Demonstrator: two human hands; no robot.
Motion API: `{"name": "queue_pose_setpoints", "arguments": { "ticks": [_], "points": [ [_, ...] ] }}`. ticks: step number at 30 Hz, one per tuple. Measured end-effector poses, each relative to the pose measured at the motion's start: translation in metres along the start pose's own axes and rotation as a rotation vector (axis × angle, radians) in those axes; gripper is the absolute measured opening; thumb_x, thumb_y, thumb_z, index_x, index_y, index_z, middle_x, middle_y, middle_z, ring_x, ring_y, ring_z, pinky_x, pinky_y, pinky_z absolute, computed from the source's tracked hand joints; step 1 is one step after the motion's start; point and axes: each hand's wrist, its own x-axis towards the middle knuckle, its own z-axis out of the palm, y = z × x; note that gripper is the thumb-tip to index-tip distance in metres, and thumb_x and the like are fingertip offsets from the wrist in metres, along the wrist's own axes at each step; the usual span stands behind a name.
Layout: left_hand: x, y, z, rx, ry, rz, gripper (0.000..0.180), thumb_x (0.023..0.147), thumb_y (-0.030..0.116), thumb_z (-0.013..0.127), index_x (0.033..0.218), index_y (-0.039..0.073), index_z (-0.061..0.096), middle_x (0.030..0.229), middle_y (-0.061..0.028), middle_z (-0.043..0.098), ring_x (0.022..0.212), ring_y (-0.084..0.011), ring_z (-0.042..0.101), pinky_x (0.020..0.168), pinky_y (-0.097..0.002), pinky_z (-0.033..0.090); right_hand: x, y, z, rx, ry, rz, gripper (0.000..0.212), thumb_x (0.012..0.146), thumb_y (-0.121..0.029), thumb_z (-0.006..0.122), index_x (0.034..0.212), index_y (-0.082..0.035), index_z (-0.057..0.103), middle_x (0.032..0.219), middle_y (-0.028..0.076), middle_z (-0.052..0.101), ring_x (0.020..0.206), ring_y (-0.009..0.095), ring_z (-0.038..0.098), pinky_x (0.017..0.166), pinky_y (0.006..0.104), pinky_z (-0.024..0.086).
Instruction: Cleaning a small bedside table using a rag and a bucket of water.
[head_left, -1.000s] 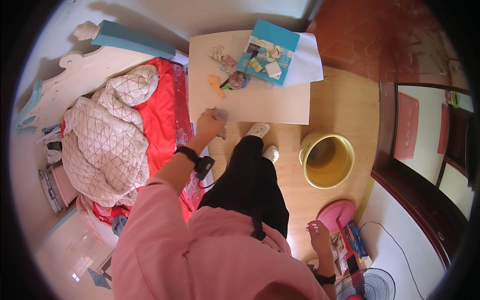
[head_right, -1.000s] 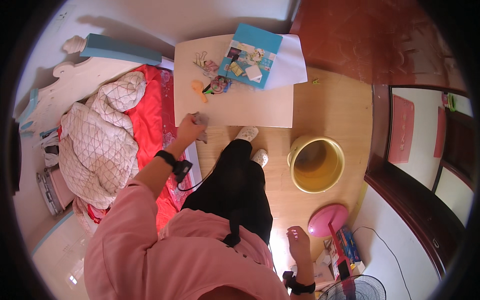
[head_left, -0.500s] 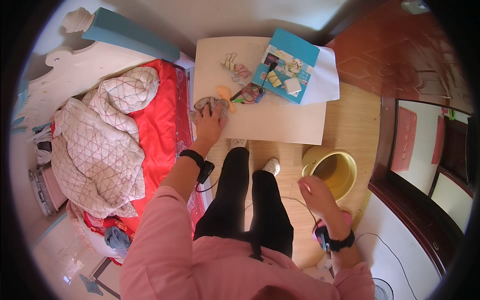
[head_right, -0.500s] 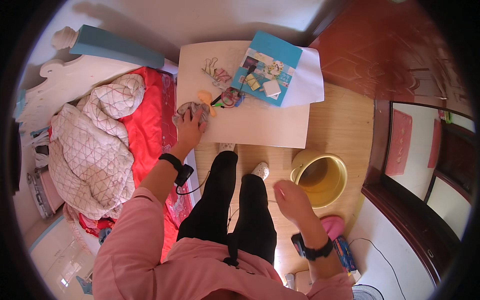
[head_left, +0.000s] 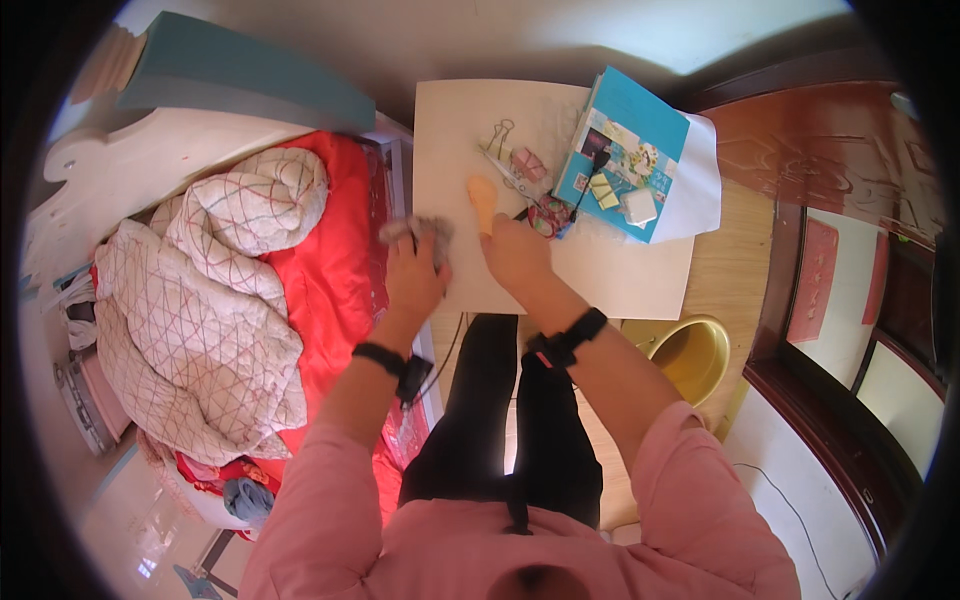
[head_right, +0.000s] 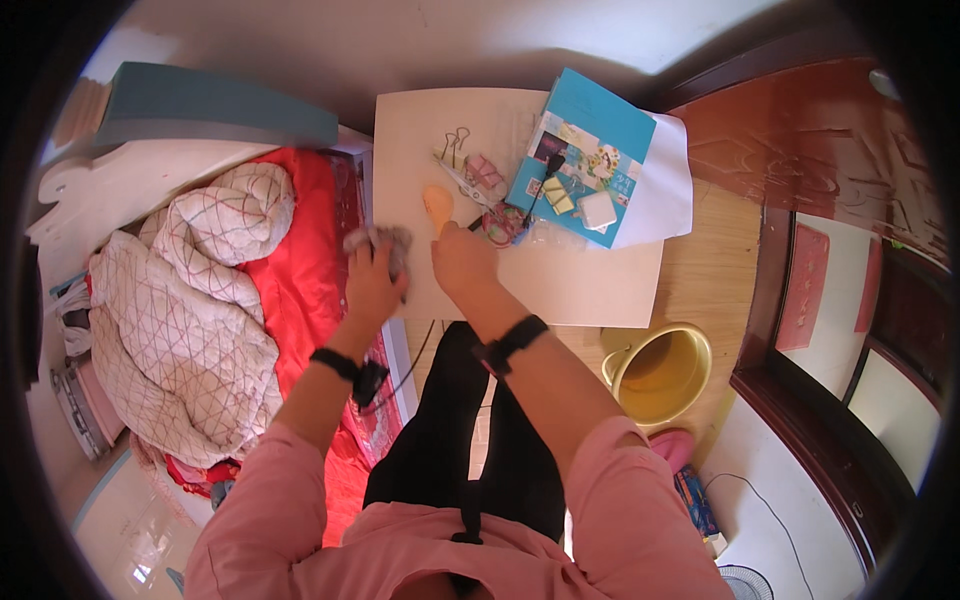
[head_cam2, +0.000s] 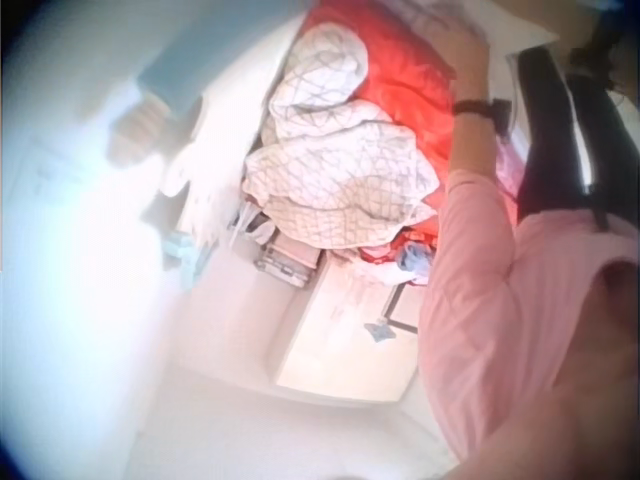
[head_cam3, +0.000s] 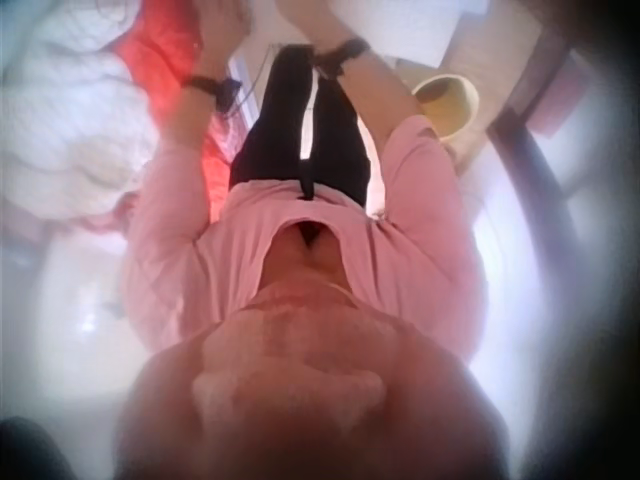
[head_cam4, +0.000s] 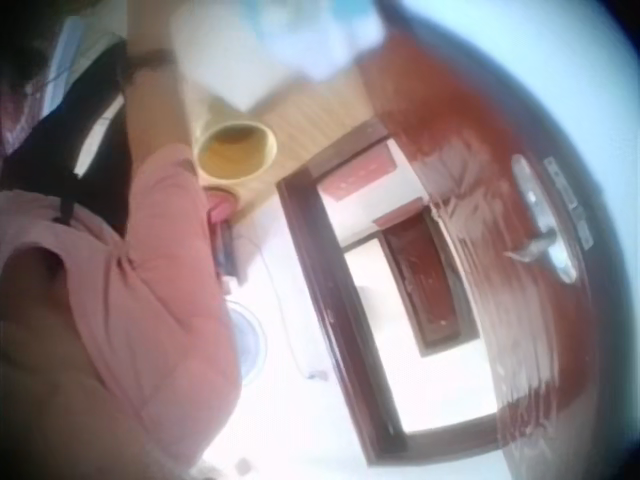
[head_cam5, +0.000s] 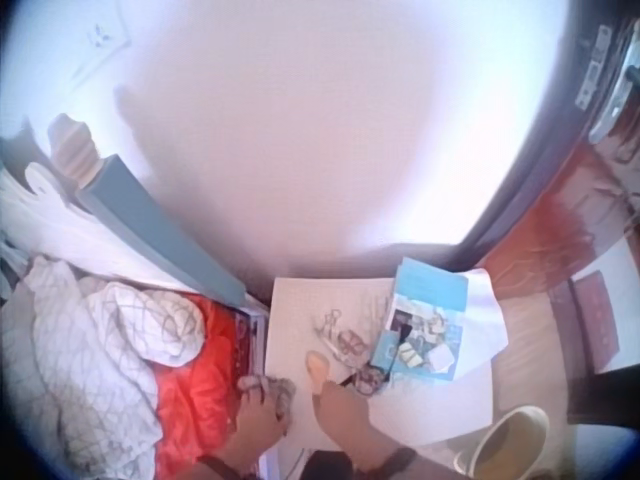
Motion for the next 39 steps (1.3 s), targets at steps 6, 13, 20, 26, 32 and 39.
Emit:
{"name": "queue_pose_setpoints", "arguments": {
  "ticks": [6, 13, 20, 26, 32, 39],
  "points": [
    [-0.014, 0.004, -0.008, -0.067, -0.144, 0.053, 0.052, 0.066, 0.019, 0.067, 0.115, 0.009, 0.054, 0.099, -0.017, 0.049, 0.092, -0.0395, 0.051, 0.079, -0.048, 0.044, 0.042, -0.005, 0.038, -0.132, -0.029, 0.174, 0.02, 0.084, -0.018, 0.055, 0.09, 0.0, 0.05, 0.077, 0.019, 0.065, 0.072, 0.035, 0.065, 0.063, 0.0454, 0.051],
    [0.025, 0.0, -0.006, -0.227, -0.052, 0.031, 0.055, 0.065, 0.019, 0.069, 0.114, 0.004, 0.048, 0.1, -0.0181, 0.048, 0.094, -0.0377, 0.05, 0.079, -0.0443, 0.047, 0.045, -0.012, -0.004, 0.019, 0.28, -0.151, 0.01, 0.075, -0.01, 0.058, 0.081, -0.002, 0.054, 0.079, 0.017, 0.059, 0.072, 0.037, 0.06, 0.064, 0.0447, 0.049],
    [0.021, 0.008, 0.005, -0.117, -0.066, 0.037, 0.055, 0.064, 0.02, 0.069, 0.111, 0.003, 0.048, 0.096, -0.0207, 0.047, 0.092, -0.0402, 0.05, 0.077, -0.0458, 0.047, 0.114, -0.006, -0.072, 0.205, 0.434, -0.074, 0.01, 0.075, -0.009, 0.055, 0.081, -0.002, 0.058, 0.073, 0.019, 0.056, 0.073, 0.041, 0.056, 0.067, 0.0468, 0.045],
    [0.018, 0.008, 0.017, -0.031, 0.015, 0.018, 0.054, 0.063, 0.022, 0.067, 0.11, 0.002, 0.05, 0.093, -0.0199, 0.047, 0.087, -0.0393, 0.05, 0.074, -0.0463, 0.048, 0.141, 0.001, -0.07, -0.089, 0.174, -0.177, 0.018, 0.083, -0.011, 0.048, 0.086, -0.001, 0.063, 0.079, 0.023, 0.062, 0.081, 0.041, 0.059, 0.071, 0.0477, 0.047],
    [0.016, 0.006, 0.028, 0.0, 0.102, 0.009, 0.049, 0.061, 0.027, 0.066, 0.105, 0.011, 0.053, 0.09, -0.0129, 0.047, 0.084, -0.033, 0.051, 0.063, -0.0467, 0.046, 0.145, 0.021, -0.055, -0.026, 0.109, -0.234, 0.021, 0.089, -0.016, 0.047, 0.086, 0.002, 0.058, 0.073, 0.024, 0.059, 0.074, 0.041, 0.059, 0.067, 0.0467, 0.047],
    [0.017, 0.001, 0.02, 0.026, 0.071, 0.016, 0.046, 0.062, 0.027, 0.066, 0.102, 0.011, 0.052, 0.09, -0.0134, 0.047, 0.085, -0.0331, 0.052, 0.063, -0.0442, 0.048, 0.104, 0.0, -0.094, 0.501, 0.326, 0.025, 0.026, 0.095, -0.022, 0.047, 0.083, 0.0, 0.054, 0.07, 0.01, 0.054, 0.063, 0.015, 0.056, 0.056, 0.0315, 0.045]
  ]
}}
